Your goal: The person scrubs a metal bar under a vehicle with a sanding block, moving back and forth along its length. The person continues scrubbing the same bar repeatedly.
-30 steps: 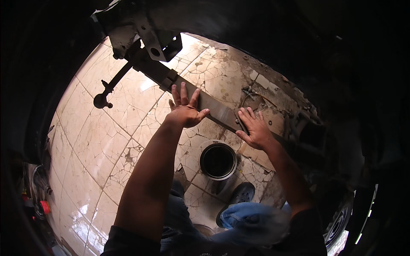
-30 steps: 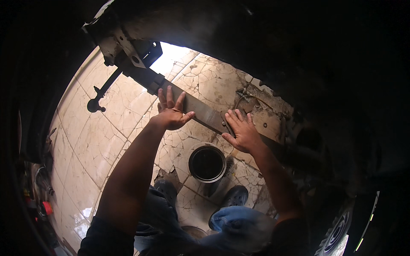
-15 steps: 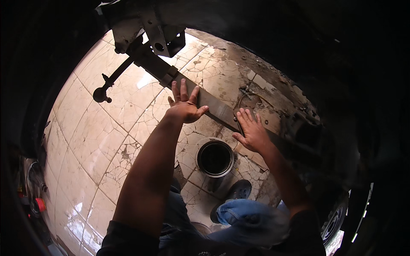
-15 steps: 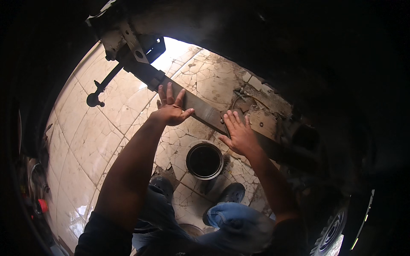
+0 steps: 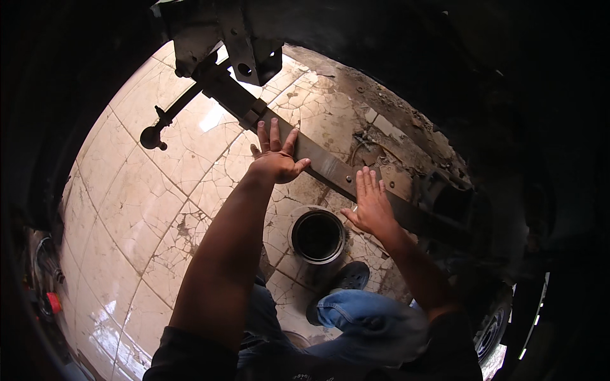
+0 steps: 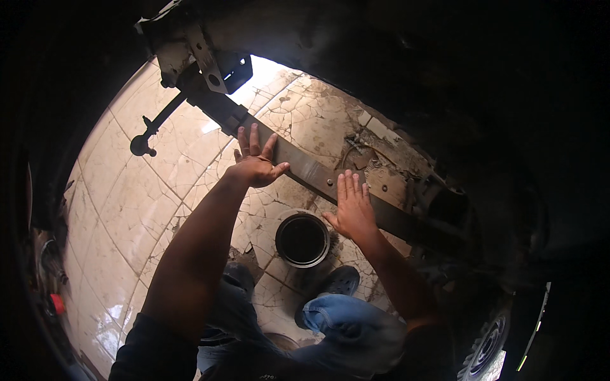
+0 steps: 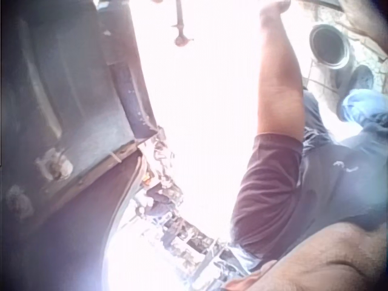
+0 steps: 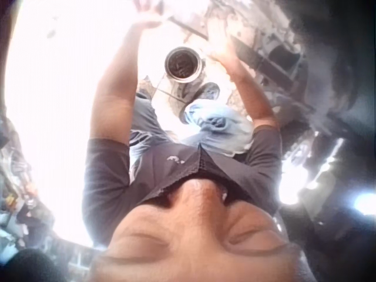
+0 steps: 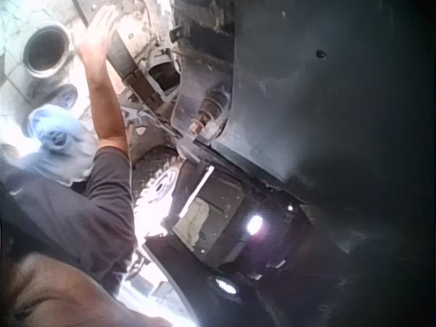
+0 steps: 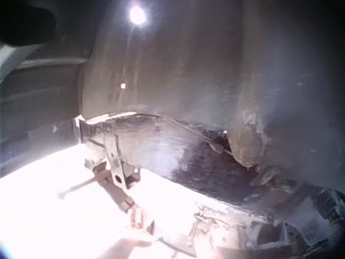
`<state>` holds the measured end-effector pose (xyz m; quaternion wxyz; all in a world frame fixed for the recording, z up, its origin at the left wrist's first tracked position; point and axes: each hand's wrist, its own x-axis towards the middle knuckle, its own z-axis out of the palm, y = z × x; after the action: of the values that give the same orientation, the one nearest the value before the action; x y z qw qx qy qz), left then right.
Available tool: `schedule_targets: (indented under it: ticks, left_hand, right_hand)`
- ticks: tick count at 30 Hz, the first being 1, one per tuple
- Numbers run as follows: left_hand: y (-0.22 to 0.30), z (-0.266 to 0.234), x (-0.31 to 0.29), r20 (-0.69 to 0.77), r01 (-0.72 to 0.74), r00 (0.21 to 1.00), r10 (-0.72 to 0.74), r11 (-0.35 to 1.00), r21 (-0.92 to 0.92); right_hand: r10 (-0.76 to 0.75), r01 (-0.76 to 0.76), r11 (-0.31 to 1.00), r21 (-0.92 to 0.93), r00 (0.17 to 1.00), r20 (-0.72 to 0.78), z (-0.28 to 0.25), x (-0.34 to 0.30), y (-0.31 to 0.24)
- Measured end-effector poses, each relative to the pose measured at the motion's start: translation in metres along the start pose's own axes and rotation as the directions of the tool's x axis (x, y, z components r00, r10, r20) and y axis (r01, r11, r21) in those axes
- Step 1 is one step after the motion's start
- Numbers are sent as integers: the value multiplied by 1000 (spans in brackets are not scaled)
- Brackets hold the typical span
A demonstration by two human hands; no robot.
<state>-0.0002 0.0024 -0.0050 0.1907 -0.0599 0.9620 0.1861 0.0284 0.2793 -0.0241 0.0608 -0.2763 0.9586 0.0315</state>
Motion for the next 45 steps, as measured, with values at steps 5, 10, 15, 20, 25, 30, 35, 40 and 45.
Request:
schedule_targets:
  ticks: [5, 10, 15, 20, 25, 30, 35, 40, 45]
  left_hand:
    - [-1, 0, -3, -29, 11, 1000, -11, 1000, -14]
    - [-2, 0, 1, 7, 0, 1000, 0, 1000, 0]
    - [2, -3, -2, 18, -13, 1000, 14, 1000, -10]
    - [-1, 0, -1, 35, -13, 999, 13, 1000, 4]
    - [-5, 0, 0, 31, -19, 999, 20, 1000, -5]
    - [-3, 3, 1, -26, 7, 1000, -6, 999, 45]
    - [-5, 3, 4, 6, -30, 1000, 29, 999, 28]
    - [-6, 7, 3, -19, -11, 1000, 12, 999, 49]
    - [0, 4, 5, -11, -50, 999, 50, 999, 8]
  right_hand:
    - [72, -68, 996, -60, 996, 58, -7, -2, -19]
    - [59, -45, 987, -155, 995, 83, -4, -19, -29]
    - [118, -109, 981, -163, 992, 51, -4, 8, -8]
    - [136, -118, 977, -180, 987, 91, 2, -13, -36]
    - [113, -104, 980, -169, 992, 49, 2, 4, -11]
    - [103, -93, 991, -98, 989, 107, -13, -9, -33]
    - [79, -74, 991, -113, 996, 48, -4, -3, -13]
    - [52, -36, 995, -94, 985, 165, -16, -11, -36]
    - [135, -132, 970, -202, 991, -1, 16, -4, 3]
